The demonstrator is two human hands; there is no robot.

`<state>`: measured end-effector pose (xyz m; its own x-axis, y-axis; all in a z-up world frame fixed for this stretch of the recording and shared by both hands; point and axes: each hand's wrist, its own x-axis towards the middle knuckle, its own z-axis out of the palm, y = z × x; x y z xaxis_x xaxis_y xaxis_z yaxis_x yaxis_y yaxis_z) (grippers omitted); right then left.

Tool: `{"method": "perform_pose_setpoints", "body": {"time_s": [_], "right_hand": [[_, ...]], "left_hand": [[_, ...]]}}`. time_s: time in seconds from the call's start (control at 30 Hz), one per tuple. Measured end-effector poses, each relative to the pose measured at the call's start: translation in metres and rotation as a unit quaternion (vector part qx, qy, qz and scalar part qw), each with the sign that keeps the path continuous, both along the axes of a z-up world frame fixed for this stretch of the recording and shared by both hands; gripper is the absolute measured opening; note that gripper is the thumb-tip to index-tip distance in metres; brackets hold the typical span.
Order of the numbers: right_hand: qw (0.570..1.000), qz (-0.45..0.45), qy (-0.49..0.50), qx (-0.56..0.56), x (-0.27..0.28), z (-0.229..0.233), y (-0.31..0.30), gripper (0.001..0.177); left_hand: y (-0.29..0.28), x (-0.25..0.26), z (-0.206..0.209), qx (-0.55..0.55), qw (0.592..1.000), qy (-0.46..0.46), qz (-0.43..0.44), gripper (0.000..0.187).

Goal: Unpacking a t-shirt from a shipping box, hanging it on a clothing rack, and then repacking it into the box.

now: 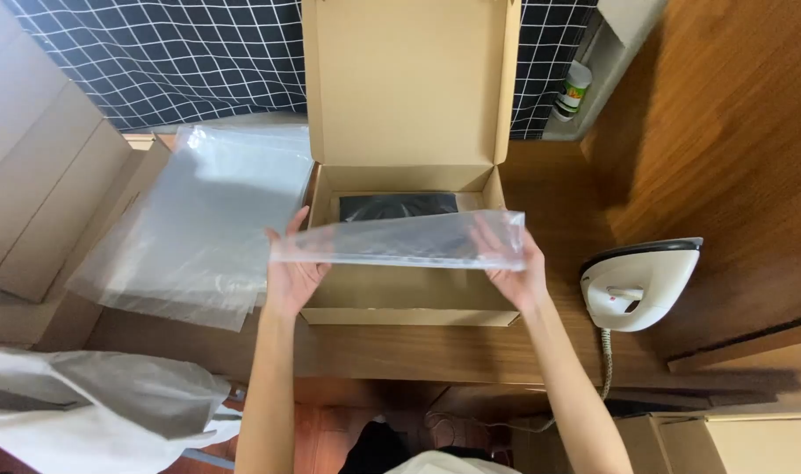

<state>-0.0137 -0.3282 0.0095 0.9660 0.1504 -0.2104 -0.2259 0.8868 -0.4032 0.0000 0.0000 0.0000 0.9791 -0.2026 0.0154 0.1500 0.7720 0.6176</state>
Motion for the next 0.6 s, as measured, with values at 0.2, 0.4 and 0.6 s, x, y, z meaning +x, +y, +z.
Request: {"method": "perform_pose_setpoints", "body": {"time_s": [0.2,0.4,0.6], "right_hand": [[0.975,0.025,-0.092,-0.202,-0.028,-0.014,0.013,0.044],[0.917,-0.167,-0.017,-0.362,-0.044,-0.036,0.012,0.026],[0.889,-0.189,-0.035,-0.416,-0.066,-0.018,0.022,0.01]], "left_hand": [[0.005,-0.029,-0.026,0.093,0.993,0.033,0.058,0.061],[-0.021,-0.078,0.036,0.058,0.984,0.034,0.167,0.058],[-0.059,-0.081,0.035,0.164,0.971,-0.056,0.165,0.06]]}}
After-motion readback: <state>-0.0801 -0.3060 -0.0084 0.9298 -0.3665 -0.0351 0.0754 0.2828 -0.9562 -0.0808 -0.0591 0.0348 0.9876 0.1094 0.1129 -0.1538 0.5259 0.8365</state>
